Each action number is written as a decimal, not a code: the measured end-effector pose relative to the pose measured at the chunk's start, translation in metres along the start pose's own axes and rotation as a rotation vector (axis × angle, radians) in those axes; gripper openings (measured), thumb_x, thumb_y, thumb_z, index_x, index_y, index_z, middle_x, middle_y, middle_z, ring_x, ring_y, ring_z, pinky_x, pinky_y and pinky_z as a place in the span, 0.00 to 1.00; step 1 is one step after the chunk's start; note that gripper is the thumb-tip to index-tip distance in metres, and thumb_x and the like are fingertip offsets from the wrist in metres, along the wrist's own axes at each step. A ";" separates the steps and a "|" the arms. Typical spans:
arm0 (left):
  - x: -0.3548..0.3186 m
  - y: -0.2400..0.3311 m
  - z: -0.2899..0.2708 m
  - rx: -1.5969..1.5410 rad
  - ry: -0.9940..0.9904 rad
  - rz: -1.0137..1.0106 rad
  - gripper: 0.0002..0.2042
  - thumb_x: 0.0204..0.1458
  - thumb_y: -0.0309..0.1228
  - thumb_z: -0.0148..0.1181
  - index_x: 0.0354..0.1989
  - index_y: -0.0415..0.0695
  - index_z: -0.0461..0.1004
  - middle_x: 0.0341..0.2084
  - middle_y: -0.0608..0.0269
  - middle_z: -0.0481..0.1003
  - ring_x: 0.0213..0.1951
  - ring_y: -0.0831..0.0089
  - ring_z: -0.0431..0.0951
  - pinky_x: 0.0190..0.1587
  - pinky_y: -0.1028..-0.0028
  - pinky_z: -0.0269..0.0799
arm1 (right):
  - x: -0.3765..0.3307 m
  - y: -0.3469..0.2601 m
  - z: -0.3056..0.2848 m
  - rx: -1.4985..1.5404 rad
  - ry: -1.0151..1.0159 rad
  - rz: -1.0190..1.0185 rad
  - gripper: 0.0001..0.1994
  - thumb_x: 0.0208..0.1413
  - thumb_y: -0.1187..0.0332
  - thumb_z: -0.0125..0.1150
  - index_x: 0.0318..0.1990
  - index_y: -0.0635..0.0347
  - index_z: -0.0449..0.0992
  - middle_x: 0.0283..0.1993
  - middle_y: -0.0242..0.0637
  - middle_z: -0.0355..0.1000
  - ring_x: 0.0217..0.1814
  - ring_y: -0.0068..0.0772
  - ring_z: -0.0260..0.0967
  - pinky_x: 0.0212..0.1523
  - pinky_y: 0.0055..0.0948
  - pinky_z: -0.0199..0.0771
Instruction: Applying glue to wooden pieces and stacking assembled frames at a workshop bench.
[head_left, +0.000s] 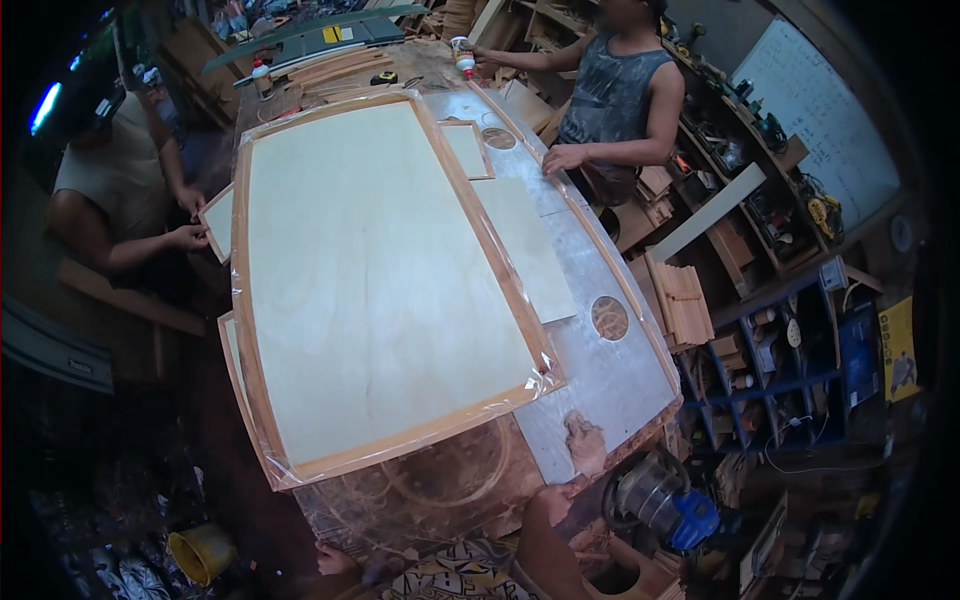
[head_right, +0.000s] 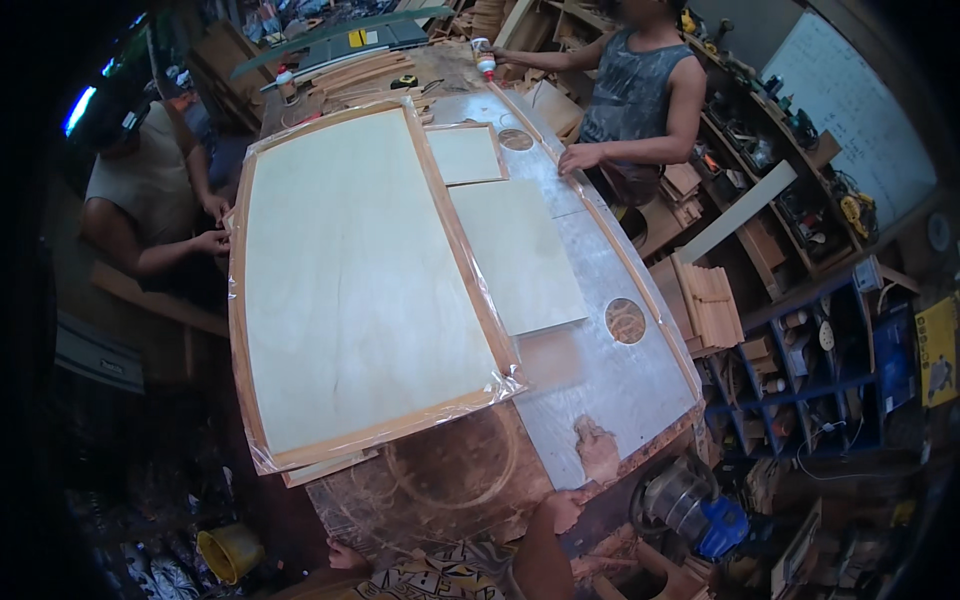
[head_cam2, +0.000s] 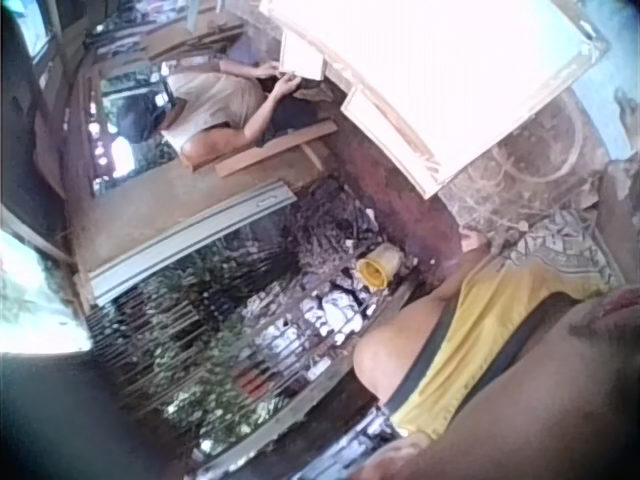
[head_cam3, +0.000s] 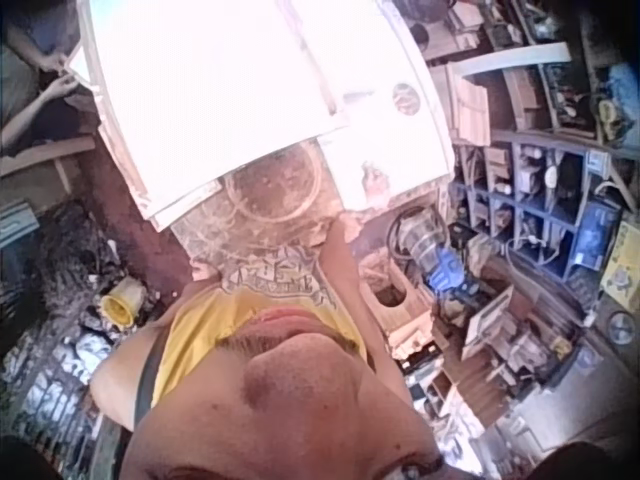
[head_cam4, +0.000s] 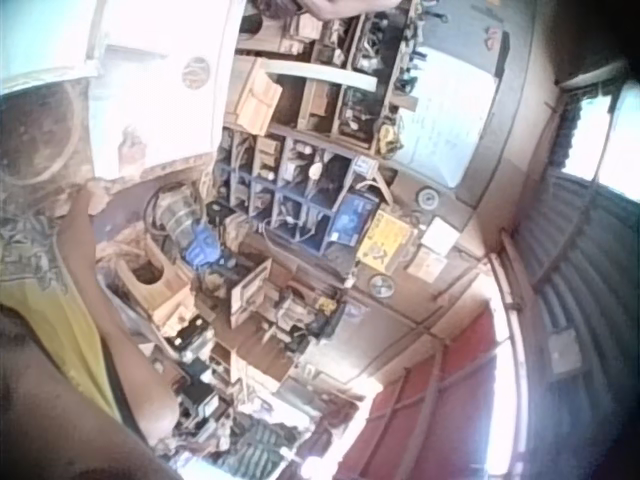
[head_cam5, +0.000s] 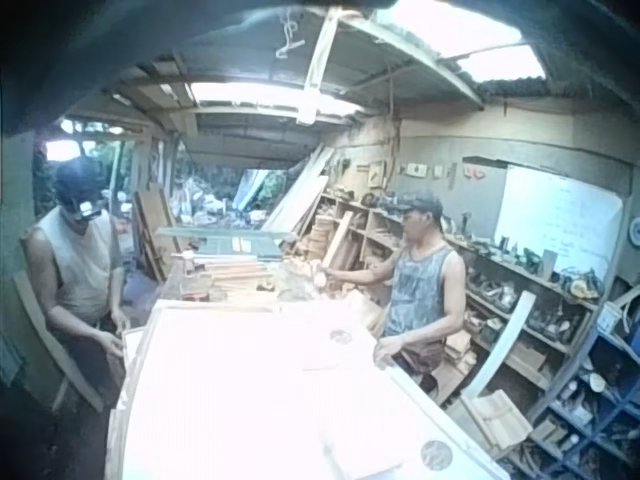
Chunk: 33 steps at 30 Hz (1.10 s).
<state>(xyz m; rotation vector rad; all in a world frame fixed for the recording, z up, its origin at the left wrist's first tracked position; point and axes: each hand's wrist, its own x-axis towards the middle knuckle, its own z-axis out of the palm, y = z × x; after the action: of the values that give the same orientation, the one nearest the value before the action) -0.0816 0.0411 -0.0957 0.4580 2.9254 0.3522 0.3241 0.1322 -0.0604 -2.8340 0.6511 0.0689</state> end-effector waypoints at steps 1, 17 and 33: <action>-0.001 0.002 -0.004 -0.005 -0.029 -0.001 0.30 0.60 0.55 0.39 0.40 0.42 0.81 0.30 0.36 0.77 0.34 0.38 0.77 0.37 0.45 0.69 | -0.001 0.001 -0.002 0.004 0.010 0.001 0.33 0.62 0.44 0.35 0.42 0.67 0.78 0.39 0.59 0.76 0.44 0.59 0.75 0.47 0.54 0.72; 0.006 -0.007 0.004 0.163 0.025 -0.119 0.35 0.60 0.59 0.36 0.36 0.36 0.79 0.29 0.35 0.77 0.35 0.37 0.77 0.39 0.43 0.69 | -0.008 0.005 0.001 -0.004 0.023 -0.035 0.32 0.62 0.45 0.37 0.39 0.70 0.78 0.35 0.61 0.76 0.41 0.59 0.76 0.43 0.53 0.74; 0.005 -0.014 0.002 0.159 -0.123 -0.030 0.36 0.60 0.59 0.32 0.41 0.36 0.77 0.32 0.35 0.76 0.38 0.37 0.76 0.41 0.44 0.68 | 0.008 0.006 0.007 0.004 -0.049 -0.009 0.37 0.61 0.41 0.32 0.47 0.71 0.75 0.42 0.61 0.75 0.45 0.61 0.74 0.50 0.53 0.71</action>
<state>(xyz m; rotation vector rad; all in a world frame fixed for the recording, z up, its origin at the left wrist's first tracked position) -0.0896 0.0305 -0.1015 0.4393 2.8476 0.0844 0.3283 0.1254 -0.0688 -2.8216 0.6273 0.1348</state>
